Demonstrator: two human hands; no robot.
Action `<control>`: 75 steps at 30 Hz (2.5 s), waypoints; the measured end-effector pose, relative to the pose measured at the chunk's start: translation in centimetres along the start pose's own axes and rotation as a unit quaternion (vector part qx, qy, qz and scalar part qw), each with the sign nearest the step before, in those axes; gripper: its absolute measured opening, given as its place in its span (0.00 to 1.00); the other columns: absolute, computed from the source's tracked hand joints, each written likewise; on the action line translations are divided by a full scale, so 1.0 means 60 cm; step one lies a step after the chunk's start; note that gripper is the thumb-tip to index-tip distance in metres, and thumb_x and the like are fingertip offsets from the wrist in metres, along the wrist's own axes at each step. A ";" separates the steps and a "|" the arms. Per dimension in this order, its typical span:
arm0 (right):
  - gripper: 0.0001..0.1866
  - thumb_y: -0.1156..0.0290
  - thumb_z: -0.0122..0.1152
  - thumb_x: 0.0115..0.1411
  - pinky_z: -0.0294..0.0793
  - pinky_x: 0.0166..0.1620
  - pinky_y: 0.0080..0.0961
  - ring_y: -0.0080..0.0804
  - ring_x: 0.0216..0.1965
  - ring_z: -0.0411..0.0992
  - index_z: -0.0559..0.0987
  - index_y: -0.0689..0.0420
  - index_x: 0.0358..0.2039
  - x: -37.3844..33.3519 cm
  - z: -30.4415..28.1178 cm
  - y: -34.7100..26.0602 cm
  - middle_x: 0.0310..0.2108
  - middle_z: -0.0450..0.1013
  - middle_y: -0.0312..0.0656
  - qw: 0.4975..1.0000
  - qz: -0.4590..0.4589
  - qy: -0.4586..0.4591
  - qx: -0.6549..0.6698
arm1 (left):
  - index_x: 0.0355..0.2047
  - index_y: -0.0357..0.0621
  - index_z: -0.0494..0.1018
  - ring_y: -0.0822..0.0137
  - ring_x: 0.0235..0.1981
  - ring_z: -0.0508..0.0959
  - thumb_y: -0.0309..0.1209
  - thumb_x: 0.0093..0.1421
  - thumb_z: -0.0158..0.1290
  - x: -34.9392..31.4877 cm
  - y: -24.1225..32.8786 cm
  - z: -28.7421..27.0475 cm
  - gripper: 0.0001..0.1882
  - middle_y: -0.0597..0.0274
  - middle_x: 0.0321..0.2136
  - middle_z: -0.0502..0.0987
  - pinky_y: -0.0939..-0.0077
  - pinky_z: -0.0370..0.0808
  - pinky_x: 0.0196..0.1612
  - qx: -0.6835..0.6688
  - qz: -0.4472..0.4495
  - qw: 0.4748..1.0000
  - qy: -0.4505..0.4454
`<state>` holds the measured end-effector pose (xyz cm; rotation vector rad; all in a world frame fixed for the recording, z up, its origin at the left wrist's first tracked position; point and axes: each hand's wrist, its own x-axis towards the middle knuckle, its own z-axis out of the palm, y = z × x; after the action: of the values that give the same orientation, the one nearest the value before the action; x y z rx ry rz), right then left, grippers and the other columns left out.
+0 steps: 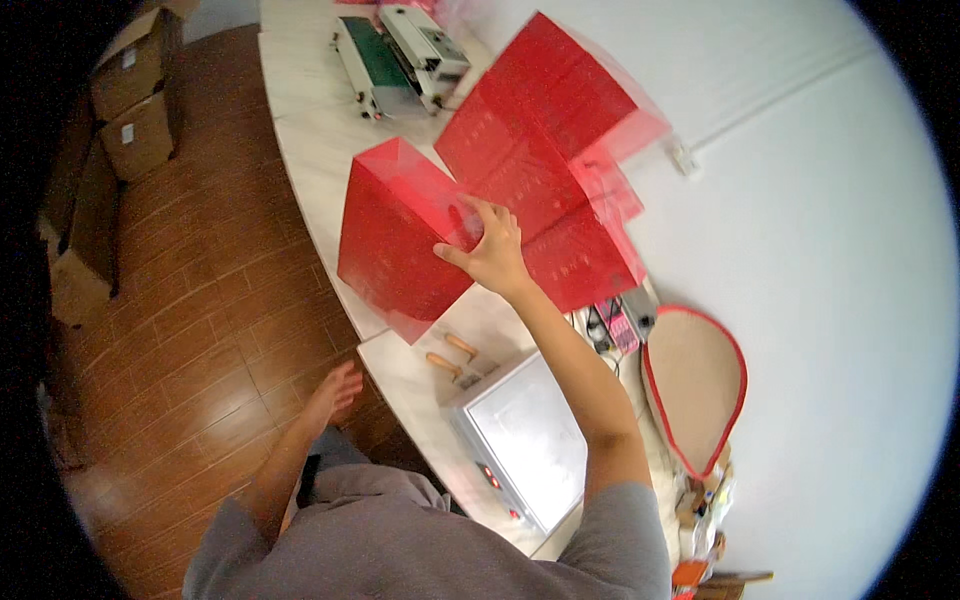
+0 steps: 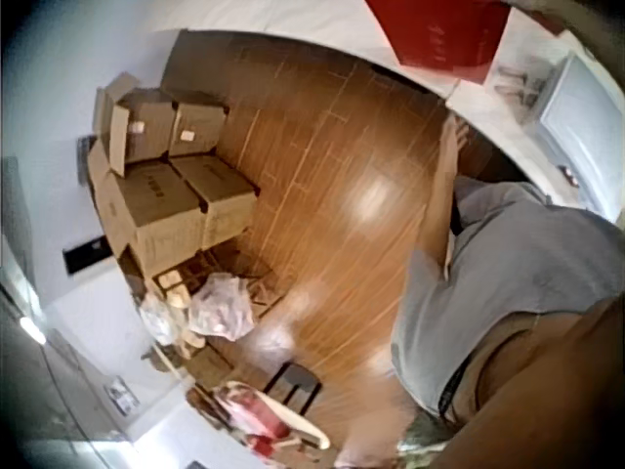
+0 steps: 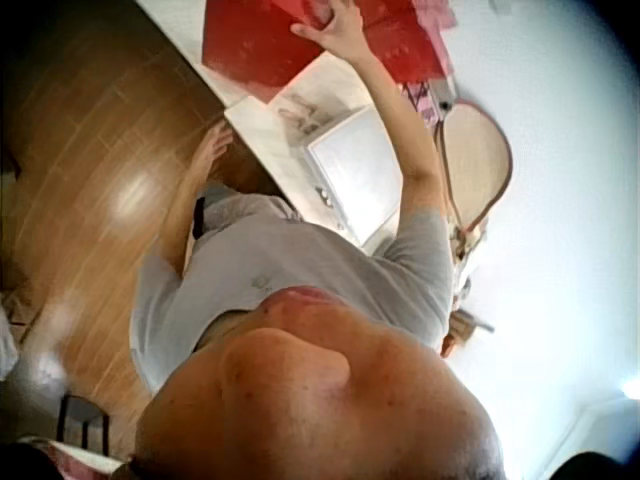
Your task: The person uses a wooden mallet to smooth plastic wrap on red rectangular boxes. They then place the boxes on a heat-sealing machine to shrink the wrap and seal the edges. Finally, the person places the sealed boxes into clear plastic bags.
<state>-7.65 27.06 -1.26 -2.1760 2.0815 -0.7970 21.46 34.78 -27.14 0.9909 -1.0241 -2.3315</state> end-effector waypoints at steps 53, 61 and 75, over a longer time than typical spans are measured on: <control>0.09 0.69 0.45 0.64 0.63 0.41 0.27 0.30 0.34 0.60 0.64 0.62 0.33 -1.321 -0.265 0.048 0.31 0.62 0.43 0.254 0.426 0.784 -0.375 | 0.41 0.36 0.70 0.69 0.34 0.74 0.30 0.67 0.43 0.023 -0.135 0.621 0.10 0.59 0.32 0.74 0.75 0.70 0.43 0.404 0.138 0.858 -0.285; 0.15 0.60 0.47 0.65 0.68 0.54 0.46 0.50 0.53 0.67 0.61 0.60 0.41 -1.040 -0.361 -0.011 0.49 0.67 0.58 0.488 0.149 0.841 -0.176 | 0.61 0.40 0.53 0.59 0.53 0.69 0.43 0.64 0.49 -0.005 -0.159 0.752 0.32 0.51 0.51 0.68 0.65 0.64 0.56 0.300 0.093 0.823 -0.473; 0.06 0.78 0.57 0.49 0.68 0.39 0.34 0.42 0.30 0.71 0.73 0.59 0.29 -0.672 -0.159 -0.004 0.30 0.73 0.46 0.899 0.029 0.317 0.300 | 0.60 0.39 0.58 0.60 0.55 0.69 0.41 0.69 0.37 0.033 0.113 0.614 0.25 0.56 0.56 0.67 0.63 0.67 0.56 -0.064 0.114 0.985 -0.117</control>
<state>-10.02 68.06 -6.55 -1.6283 1.7058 -2.0247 -6.68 46.52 -5.24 0.5300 -1.0008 -2.3241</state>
